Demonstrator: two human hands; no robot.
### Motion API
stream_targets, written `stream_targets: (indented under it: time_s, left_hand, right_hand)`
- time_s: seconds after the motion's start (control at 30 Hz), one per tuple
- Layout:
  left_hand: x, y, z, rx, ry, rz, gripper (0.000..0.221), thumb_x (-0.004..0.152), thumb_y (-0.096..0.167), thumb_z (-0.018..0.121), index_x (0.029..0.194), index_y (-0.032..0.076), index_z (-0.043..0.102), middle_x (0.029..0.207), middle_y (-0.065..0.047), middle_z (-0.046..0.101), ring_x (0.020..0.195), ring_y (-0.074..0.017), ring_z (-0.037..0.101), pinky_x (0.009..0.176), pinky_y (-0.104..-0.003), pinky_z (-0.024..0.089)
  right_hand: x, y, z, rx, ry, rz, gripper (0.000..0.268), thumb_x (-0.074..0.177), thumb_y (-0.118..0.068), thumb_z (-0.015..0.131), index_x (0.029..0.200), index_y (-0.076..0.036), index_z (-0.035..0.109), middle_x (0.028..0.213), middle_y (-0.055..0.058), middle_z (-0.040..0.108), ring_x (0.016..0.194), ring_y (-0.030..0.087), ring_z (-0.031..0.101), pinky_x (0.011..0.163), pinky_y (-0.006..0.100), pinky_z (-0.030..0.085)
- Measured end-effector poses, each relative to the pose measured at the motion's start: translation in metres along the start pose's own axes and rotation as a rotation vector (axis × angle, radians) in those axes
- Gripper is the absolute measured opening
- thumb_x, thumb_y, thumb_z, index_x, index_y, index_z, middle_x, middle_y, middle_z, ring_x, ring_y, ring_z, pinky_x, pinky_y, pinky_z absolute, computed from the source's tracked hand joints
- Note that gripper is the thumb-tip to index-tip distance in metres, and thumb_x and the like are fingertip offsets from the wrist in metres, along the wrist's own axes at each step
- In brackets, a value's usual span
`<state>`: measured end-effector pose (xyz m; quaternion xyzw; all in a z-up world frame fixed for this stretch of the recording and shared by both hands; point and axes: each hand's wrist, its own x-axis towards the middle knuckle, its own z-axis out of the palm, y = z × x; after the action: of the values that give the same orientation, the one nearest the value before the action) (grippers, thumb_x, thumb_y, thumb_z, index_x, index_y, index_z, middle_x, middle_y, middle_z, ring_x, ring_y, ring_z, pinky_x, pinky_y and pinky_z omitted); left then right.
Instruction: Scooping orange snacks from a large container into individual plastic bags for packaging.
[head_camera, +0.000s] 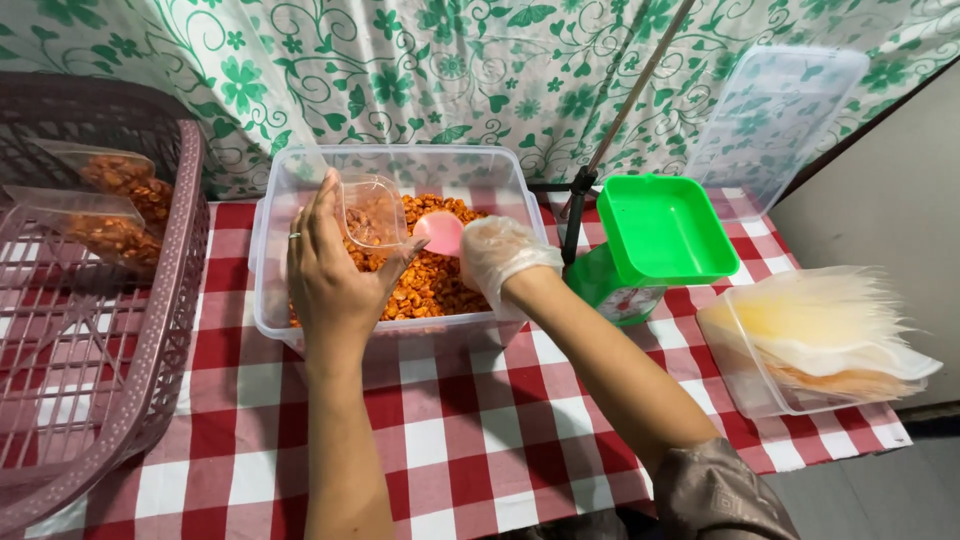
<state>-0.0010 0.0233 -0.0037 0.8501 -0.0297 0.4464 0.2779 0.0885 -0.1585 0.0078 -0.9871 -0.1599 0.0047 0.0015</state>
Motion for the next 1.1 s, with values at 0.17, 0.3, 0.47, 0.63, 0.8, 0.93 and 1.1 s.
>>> stream_targets:
  time_s: [0.17, 0.3, 0.47, 0.63, 0.8, 0.93, 1.1]
  left_hand:
    - [0.0, -0.001, 0.002, -0.028, 0.037, 0.0, 0.097, 0.084, 0.07, 0.076, 0.14, -0.005, 0.052, 0.142, -0.024, 0.058, 0.13, -0.0415, 0.058, 0.11, -0.054, 0.044]
    - [0.0, -0.002, 0.003, -0.032, 0.036, 0.002, 0.098, 0.084, 0.072, 0.074, 0.141, -0.005, 0.051, 0.143, -0.024, 0.058, 0.13, -0.0412, 0.058, 0.11, -0.055, 0.044]
    - [-0.001, -0.006, 0.006, -0.014, 0.05, 0.017, 0.095, 0.084, 0.067, 0.08, 0.14, -0.004, 0.052, 0.142, -0.023, 0.058, 0.129, -0.0419, 0.058, 0.111, -0.054, 0.044]
    - [-0.001, -0.007, 0.008, -0.031, 0.051, 0.01, 0.096, 0.083, 0.067, 0.079, 0.139, -0.005, 0.052, 0.142, -0.024, 0.058, 0.128, -0.0425, 0.059, 0.11, -0.056, 0.044]
    - [-0.001, -0.006, 0.008, -0.015, 0.048, 0.021, 0.095, 0.084, 0.068, 0.079, 0.14, -0.004, 0.052, 0.143, -0.023, 0.058, 0.129, -0.0409, 0.059, 0.111, -0.055, 0.043]
    - [-0.001, -0.007, 0.009, 0.001, 0.057, 0.019, 0.096, 0.083, 0.069, 0.08, 0.139, -0.004, 0.053, 0.142, -0.023, 0.058, 0.128, -0.0412, 0.059, 0.11, -0.054, 0.044]
    - [0.0, -0.004, 0.006, -0.03, 0.045, 0.006, 0.097, 0.084, 0.07, 0.077, 0.14, -0.005, 0.053, 0.142, -0.024, 0.058, 0.129, -0.041, 0.059, 0.111, -0.055, 0.044]
  right_hand:
    - [0.026, 0.008, 0.005, -0.051, 0.176, -0.046, 0.025, 0.085, -0.034, 0.066, 0.083, -0.009, 0.073, 0.079, 0.013, 0.071, 0.084, 0.037, 0.07, 0.068, 0.052, 0.053]
    - [0.04, 0.01, 0.014, -0.074, 0.27, -0.066, 0.024, 0.086, -0.033, 0.065, 0.079, -0.011, 0.072, 0.075, 0.011, 0.07, 0.079, 0.036, 0.07, 0.064, 0.051, 0.052]
    - [0.044, 0.015, 0.033, -0.12, 0.446, -0.113, 0.025, 0.087, -0.033, 0.061, 0.072, -0.015, 0.071, 0.066, 0.007, 0.068, 0.069, 0.033, 0.07, 0.056, 0.049, 0.05]
    - [0.048, 0.026, 0.052, -0.154, 0.572, -0.153, 0.028, 0.087, -0.032, 0.059, 0.066, -0.018, 0.07, 0.059, 0.005, 0.067, 0.062, 0.032, 0.07, 0.05, 0.047, 0.049]
    - [0.057, 0.035, 0.055, -0.242, 0.734, -0.215, 0.029, 0.092, -0.029, 0.056, 0.065, -0.023, 0.065, 0.054, 0.002, 0.062, 0.055, 0.029, 0.067, 0.047, 0.045, 0.048]
    - [0.06, 0.036, 0.07, -0.166, 0.631, -0.211, 0.027, 0.091, -0.026, 0.058, 0.068, -0.017, 0.07, 0.061, 0.005, 0.068, 0.064, 0.031, 0.07, 0.049, 0.048, 0.047]
    - [0.036, 0.027, 0.041, -0.079, 0.394, -0.19, 0.027, 0.094, -0.022, 0.055, 0.091, -0.008, 0.078, 0.076, 0.014, 0.075, 0.08, 0.039, 0.075, 0.059, 0.056, 0.054]
